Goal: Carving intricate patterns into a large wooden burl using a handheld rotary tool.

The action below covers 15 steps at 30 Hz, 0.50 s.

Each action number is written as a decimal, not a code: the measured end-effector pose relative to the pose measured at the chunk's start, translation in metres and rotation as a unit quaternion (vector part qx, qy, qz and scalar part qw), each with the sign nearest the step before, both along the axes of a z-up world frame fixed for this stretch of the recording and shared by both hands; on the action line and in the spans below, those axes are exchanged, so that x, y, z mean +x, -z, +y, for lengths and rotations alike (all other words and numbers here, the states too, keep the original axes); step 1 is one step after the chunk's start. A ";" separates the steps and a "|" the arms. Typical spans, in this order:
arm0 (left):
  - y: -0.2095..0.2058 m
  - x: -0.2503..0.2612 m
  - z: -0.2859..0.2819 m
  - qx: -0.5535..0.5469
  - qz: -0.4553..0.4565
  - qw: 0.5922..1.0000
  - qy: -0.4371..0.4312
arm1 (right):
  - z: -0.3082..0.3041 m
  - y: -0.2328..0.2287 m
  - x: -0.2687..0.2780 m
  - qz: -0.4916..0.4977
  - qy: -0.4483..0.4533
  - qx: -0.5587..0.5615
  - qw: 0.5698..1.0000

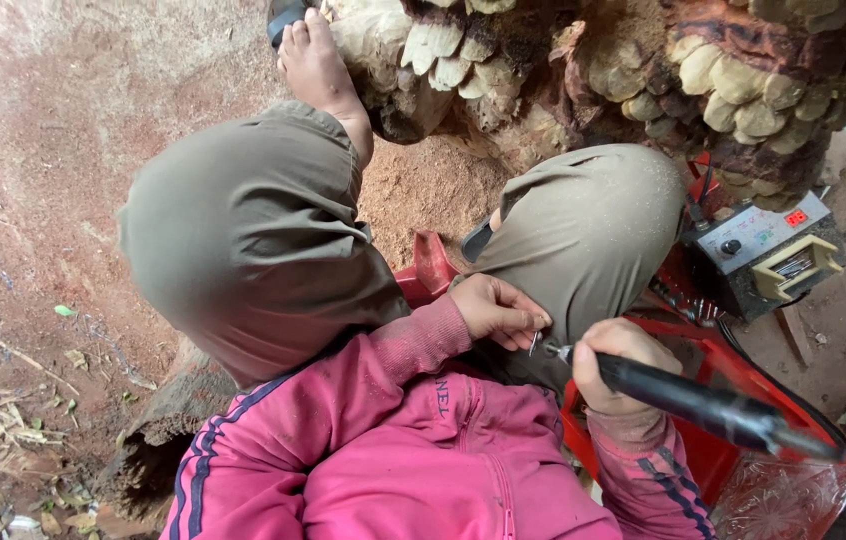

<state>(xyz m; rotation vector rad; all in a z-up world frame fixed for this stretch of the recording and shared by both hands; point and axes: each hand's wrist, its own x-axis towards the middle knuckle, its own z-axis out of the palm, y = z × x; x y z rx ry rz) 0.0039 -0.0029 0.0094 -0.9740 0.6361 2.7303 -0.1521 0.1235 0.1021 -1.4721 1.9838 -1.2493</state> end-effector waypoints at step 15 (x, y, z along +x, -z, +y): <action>-0.022 0.031 0.028 -0.006 0.190 0.981 0.035 | 0.005 -0.016 0.031 0.230 0.133 -0.083 0.961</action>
